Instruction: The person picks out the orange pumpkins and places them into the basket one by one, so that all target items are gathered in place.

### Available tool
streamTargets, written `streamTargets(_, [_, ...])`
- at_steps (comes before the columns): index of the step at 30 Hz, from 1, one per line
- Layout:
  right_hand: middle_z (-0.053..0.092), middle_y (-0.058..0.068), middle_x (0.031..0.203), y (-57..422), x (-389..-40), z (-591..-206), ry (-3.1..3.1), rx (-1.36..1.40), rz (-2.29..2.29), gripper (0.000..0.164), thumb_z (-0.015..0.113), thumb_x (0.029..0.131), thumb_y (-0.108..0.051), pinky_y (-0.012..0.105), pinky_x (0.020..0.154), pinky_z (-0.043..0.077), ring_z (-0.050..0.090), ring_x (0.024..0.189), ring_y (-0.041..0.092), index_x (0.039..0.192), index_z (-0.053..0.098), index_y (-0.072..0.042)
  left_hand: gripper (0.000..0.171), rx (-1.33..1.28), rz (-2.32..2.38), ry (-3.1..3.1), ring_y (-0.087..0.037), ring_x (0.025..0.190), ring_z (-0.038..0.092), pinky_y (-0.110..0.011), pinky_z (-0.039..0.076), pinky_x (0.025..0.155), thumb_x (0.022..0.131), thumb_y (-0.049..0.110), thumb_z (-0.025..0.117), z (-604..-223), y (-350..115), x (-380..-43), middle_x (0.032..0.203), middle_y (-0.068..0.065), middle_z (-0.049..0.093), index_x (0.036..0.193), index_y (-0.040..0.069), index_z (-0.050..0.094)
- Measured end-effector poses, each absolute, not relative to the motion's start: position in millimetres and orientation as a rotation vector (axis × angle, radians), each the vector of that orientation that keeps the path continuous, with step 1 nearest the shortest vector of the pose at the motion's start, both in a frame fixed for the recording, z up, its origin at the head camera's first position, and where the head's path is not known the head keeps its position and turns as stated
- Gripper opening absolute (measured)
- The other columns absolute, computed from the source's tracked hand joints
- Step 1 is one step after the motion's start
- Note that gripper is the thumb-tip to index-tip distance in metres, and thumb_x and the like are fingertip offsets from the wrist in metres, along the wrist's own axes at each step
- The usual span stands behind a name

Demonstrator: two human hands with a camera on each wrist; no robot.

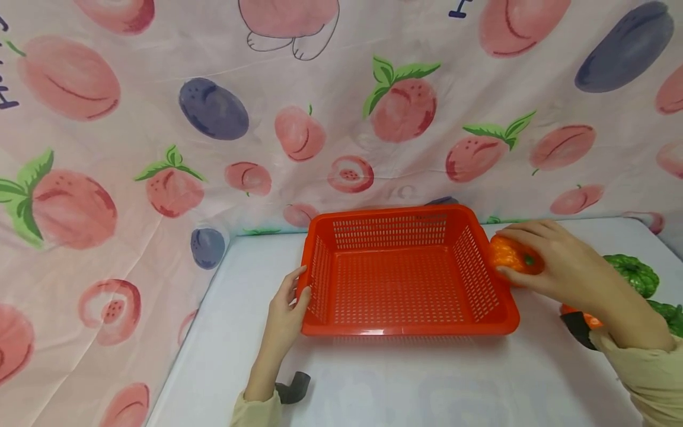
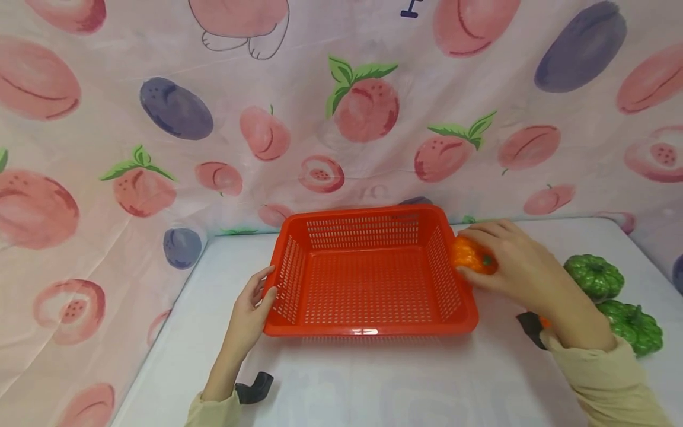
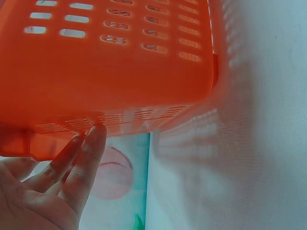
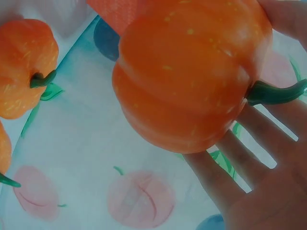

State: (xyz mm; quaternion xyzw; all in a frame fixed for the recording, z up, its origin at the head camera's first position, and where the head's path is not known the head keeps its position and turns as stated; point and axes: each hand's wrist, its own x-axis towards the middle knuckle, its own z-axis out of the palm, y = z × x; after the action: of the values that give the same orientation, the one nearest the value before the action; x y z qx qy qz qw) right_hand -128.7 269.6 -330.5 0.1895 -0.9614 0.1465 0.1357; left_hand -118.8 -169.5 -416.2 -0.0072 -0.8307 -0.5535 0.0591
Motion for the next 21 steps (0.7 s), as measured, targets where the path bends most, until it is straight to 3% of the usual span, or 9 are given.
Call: streamTargets(21, [0.062, 0.012, 0.122, 255, -138, -329, -2.677, 0.694, 0.419, 0.06, 0.088, 0.072, -0.032, 0.056, 0.083, 0.051, 0.052, 0.113, 0.029, 0.123, 0.067, -0.009, 0.046, -0.04, -1.65, -2.51, -0.033, 0.121, 0.061, -0.048, 0.055, 0.093, 0.1, 0.012, 0.058, -418, -170, -119, 0.142, -0.015, 0.055, 0.144, 0.016, 0.049])
